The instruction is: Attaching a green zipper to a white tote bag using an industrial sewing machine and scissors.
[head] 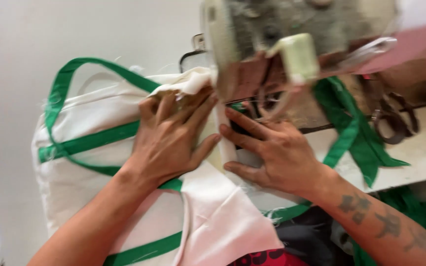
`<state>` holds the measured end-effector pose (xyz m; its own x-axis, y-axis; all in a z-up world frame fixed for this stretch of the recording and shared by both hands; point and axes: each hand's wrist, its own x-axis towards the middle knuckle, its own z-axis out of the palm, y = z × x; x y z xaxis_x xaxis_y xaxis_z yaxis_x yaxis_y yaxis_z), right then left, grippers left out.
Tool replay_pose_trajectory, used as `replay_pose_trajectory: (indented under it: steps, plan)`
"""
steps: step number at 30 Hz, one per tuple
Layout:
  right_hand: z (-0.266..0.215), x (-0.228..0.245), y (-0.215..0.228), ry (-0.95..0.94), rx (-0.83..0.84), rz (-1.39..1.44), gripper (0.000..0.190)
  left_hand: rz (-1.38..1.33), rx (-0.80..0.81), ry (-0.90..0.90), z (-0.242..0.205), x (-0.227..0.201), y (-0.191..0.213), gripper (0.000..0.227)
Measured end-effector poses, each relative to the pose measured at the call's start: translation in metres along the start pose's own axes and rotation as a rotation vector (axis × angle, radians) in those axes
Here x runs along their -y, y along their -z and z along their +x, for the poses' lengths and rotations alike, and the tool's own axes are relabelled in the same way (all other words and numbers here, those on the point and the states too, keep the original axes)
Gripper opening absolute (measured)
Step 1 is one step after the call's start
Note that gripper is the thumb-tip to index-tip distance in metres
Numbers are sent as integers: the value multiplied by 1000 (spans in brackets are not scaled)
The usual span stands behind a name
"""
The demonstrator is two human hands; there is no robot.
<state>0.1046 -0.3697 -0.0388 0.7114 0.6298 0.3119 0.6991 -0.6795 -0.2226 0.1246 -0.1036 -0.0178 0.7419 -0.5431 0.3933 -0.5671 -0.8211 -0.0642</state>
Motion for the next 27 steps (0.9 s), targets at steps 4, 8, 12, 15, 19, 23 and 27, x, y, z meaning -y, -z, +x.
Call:
replay_pose_trajectory:
  steps: [4,8,12,15,19,23,27]
  plan:
    - [-5,0,23,-40,48,177,74,-14,-22,-6,1,0,-5,73]
    - [-52,-30,96,-379,-324,392,40,-7,-40,-12,-3,-3,-12,69]
    - [-77,-117,99,-351,-325,-226,10,-11,29,7,-4,-5,-12,78]
    - [-46,-147,87,-378,-131,-333,26,-9,75,7,1,-7,-5,81]
    - [15,-133,90,-753,282,-272,43,-92,247,70,5,-10,8,88]
    - [27,-107,109,-799,380,-135,73,-89,256,83,0,-8,4,86]
    - [-2,-104,132,-843,328,-26,43,-107,247,111,-5,-10,-3,86]
